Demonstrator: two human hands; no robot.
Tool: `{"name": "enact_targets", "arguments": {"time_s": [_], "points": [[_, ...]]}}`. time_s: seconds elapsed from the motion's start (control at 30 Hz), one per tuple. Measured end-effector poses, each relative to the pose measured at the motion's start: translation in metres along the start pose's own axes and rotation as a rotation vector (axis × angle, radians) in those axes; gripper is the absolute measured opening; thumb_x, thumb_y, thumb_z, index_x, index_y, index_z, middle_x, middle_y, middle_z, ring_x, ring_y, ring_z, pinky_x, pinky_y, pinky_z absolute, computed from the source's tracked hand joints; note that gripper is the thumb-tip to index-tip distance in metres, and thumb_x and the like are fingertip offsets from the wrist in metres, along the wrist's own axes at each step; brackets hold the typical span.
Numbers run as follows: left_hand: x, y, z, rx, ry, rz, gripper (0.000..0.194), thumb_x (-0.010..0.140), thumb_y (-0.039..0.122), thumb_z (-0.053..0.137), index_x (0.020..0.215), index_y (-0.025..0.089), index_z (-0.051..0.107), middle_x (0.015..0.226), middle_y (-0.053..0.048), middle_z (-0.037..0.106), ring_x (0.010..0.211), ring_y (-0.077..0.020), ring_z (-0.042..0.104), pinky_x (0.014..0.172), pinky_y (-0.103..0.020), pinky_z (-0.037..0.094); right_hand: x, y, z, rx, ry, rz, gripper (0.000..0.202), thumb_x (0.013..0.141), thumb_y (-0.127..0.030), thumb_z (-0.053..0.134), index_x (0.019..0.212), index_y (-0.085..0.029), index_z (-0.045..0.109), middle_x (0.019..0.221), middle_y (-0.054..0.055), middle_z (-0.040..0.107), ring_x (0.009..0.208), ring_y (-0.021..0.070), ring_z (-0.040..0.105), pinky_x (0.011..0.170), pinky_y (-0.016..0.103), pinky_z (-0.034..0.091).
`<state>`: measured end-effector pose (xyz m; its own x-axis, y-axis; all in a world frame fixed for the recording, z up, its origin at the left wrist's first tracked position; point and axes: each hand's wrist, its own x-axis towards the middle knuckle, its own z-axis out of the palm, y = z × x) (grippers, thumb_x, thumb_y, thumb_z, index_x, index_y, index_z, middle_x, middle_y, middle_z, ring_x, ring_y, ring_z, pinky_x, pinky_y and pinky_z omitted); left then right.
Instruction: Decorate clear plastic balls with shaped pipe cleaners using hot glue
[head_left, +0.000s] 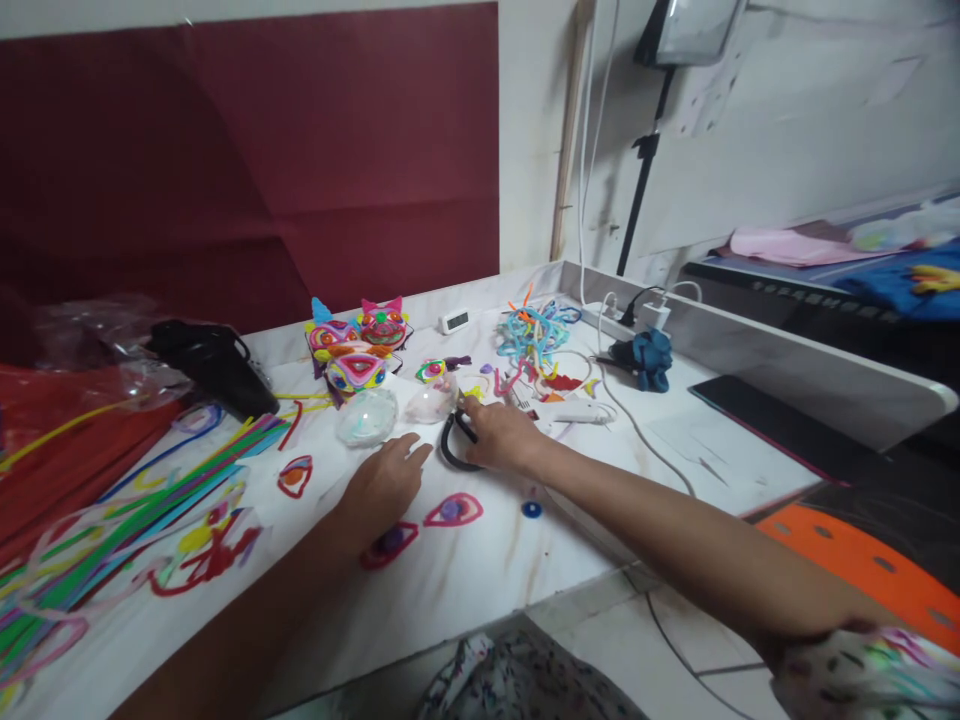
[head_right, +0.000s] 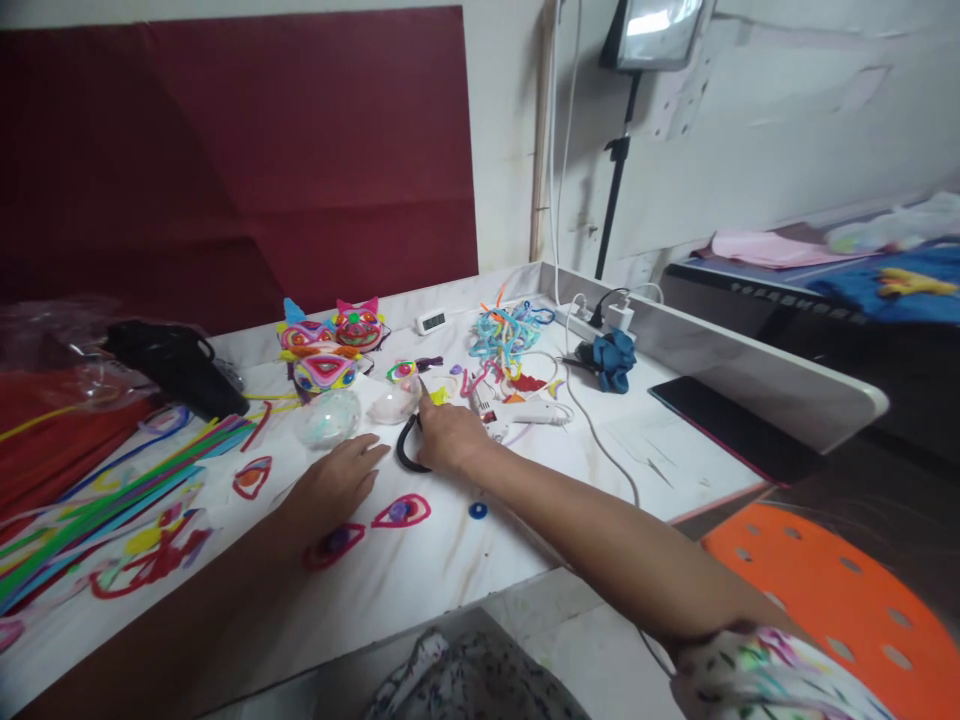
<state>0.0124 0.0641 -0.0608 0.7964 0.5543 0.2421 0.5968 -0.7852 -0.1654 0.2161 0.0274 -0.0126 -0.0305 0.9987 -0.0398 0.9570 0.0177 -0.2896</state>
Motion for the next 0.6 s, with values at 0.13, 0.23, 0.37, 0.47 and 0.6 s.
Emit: {"name": "enact_targets", "arguments": {"time_s": [0.13,0.23,0.37,0.47,0.6], "points": [[0.004,-0.001,0.002,-0.048,-0.011,0.021,0.028,0.085,0.011,0.045,0.109,0.019,0.058,0.105,-0.01,0.063,0.1,-0.022,0.058,0.089,-0.036,0.046,-0.01,0.015,-0.019,0.124,-0.012,0.035,0.048,0.066,-0.037,0.064,0.11,-0.019,0.053,0.098,0.011,0.068,0.089,0.0245,0.064,0.066,0.028,0.046],[0.009,-0.002,0.006,-0.047,-0.017,0.017,0.025,0.085,0.01,0.046,0.106,0.018,0.058,0.099,-0.01,0.063,0.097,-0.0221,0.058,0.087,-0.036,0.046,-0.027,0.032,-0.036,0.242,-0.049,0.037,0.033,0.07,-0.04,0.059,0.097,-0.021,0.054,0.081,0.003,0.066,0.068,0.0148,0.061,0.053,0.022,0.042],[0.014,-0.002,0.01,-0.013,-0.024,0.007,0.022,0.085,0.006,0.045,0.097,0.018,0.059,0.094,-0.009,0.064,0.097,-0.0215,0.059,0.087,-0.035,0.047,-0.065,0.057,-0.053,0.702,-0.15,0.073,0.03,0.063,-0.03,0.058,0.09,-0.022,0.048,0.065,-0.005,0.055,0.05,0.0086,0.044,0.045,0.02,0.033],[0.018,0.0,0.009,0.016,-0.034,0.021,0.022,0.086,0.005,0.042,0.095,0.017,0.059,0.095,-0.009,0.065,0.097,-0.0217,0.059,0.087,-0.036,0.049,-0.102,0.076,-0.06,0.863,-0.132,0.117,0.031,0.059,-0.029,0.059,0.086,-0.022,0.046,0.069,-0.003,0.056,0.053,0.0092,0.044,0.045,0.021,0.032],[0.023,0.003,0.006,0.028,-0.051,0.019,0.023,0.084,0.004,0.043,0.093,0.017,0.058,0.098,-0.009,0.065,0.099,-0.0216,0.06,0.087,-0.036,0.051,-0.15,0.103,-0.065,0.908,0.015,0.203,0.026,0.059,-0.032,0.065,0.078,-0.025,0.049,0.066,-0.002,0.053,0.05,0.0098,0.042,0.041,0.022,0.031]]}}
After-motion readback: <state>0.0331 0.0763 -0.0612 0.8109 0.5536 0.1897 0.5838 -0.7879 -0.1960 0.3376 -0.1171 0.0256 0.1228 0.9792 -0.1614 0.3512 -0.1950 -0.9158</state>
